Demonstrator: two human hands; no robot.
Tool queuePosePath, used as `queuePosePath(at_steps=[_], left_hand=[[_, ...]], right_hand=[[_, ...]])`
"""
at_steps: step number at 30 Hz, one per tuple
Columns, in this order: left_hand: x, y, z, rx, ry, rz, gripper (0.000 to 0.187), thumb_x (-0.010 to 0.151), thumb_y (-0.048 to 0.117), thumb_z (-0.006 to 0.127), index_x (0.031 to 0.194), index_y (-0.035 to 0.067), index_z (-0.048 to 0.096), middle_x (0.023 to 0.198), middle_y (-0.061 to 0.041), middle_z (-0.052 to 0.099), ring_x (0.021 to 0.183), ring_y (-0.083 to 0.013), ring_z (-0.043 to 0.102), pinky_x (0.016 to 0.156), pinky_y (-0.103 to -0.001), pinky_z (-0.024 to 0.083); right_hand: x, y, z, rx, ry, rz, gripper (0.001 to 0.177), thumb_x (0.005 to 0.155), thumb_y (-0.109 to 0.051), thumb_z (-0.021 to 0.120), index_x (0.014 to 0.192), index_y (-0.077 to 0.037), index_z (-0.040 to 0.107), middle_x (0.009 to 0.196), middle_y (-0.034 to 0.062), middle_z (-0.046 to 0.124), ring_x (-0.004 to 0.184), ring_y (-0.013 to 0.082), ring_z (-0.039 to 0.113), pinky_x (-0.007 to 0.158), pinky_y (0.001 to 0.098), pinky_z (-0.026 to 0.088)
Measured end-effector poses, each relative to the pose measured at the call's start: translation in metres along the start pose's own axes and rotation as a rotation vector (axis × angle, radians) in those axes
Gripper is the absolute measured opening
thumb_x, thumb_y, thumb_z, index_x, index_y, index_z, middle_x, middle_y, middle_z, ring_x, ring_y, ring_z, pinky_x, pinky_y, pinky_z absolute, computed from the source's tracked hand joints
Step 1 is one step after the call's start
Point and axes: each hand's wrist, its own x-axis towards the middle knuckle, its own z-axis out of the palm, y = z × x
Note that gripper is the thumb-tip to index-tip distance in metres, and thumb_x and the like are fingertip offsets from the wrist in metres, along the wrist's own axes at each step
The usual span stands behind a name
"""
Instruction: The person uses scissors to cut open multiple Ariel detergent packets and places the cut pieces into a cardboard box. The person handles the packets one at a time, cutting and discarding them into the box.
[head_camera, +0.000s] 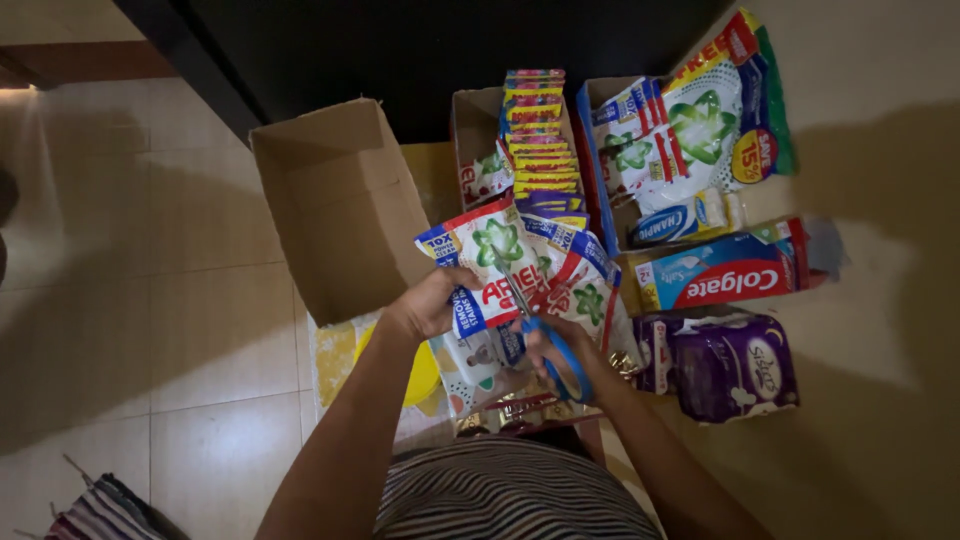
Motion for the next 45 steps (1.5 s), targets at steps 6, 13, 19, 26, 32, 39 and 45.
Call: queuePosePath(at_steps=[6,13,19,26,32,39,45], left_hand=[[0.006,-0.005,0.000,0.046,0.003,-0.023,0.038,0.071,-0.006,0.066,0.109,-0.007,0.067,0.098,-0.023,0.073,0.088,-0.0394,0.076,0.087,-0.053,0.061],[-0.005,-0.004,0.009,0.074,-0.001,-0.029,0.041,0.069,-0.007,0.066,0.110,-0.008,0.067,0.098,-0.024,0.073,0.088,-0.0420,0.075,0.086,-0.055,0.061],[-0.005,-0.007,0.010,0.120,-0.010,-0.075,0.038,0.070,-0.005,0.068,0.108,-0.006,0.068,0.094,-0.022,0.074,0.085,-0.0390,0.076,0.084,-0.052,0.062],[0.000,-0.010,0.004,0.155,0.000,-0.110,0.039,0.068,-0.003,0.068,0.107,-0.008,0.068,0.091,-0.022,0.074,0.082,-0.0387,0.076,0.082,-0.051,0.062],[-0.024,-0.003,0.025,0.175,0.011,-0.103,0.038,0.067,-0.004,0.067,0.105,-0.008,0.069,0.089,-0.023,0.073,0.080,-0.0414,0.075,0.079,-0.055,0.062],[-0.021,-0.006,0.014,0.179,0.004,-0.115,0.033,0.068,-0.004,0.066,0.101,-0.007,0.068,0.088,-0.024,0.073,0.079,-0.0420,0.076,0.077,-0.056,0.062],[-0.018,-0.006,0.014,0.144,0.020,-0.112,0.033,0.066,-0.006,0.066,0.099,-0.010,0.067,0.089,-0.025,0.073,0.080,-0.0421,0.075,0.079,-0.054,0.061]], right_hand=[[0.016,0.021,-0.012,-0.185,-0.011,-0.303,0.027,0.104,-0.022,0.061,0.093,0.003,0.058,0.056,0.0160,0.055,0.037,0.0248,0.056,0.028,0.0322,0.047],[-0.003,0.001,0.006,-0.228,0.038,-0.318,0.029,0.103,-0.023,0.062,0.090,0.003,0.058,0.058,0.0141,0.056,0.044,0.0222,0.058,0.033,0.0289,0.050],[-0.008,-0.014,0.013,-0.248,0.043,-0.292,0.046,0.104,-0.034,0.060,0.075,0.001,0.060,0.054,0.0121,0.055,0.040,0.0202,0.056,0.031,0.0288,0.048],[-0.008,-0.020,0.013,-0.237,0.043,-0.144,0.051,0.103,-0.040,0.060,0.074,0.002,0.058,0.057,0.0129,0.056,0.044,0.0224,0.058,0.033,0.0304,0.051],[0.006,-0.011,0.008,-0.279,0.074,-0.173,0.058,0.103,-0.051,0.057,0.077,0.001,0.059,0.059,0.0135,0.057,0.044,0.0234,0.059,0.033,0.0314,0.051],[0.009,-0.009,0.003,-0.353,0.114,-0.114,0.056,0.100,-0.054,0.061,0.079,-0.001,0.061,0.065,0.0127,0.061,0.053,0.0217,0.063,0.039,0.0313,0.055],[0.014,-0.009,-0.002,-0.366,0.072,-0.153,0.060,0.101,-0.051,0.062,0.070,0.001,0.060,0.053,0.0132,0.055,0.039,0.0214,0.055,0.032,0.0301,0.047]])
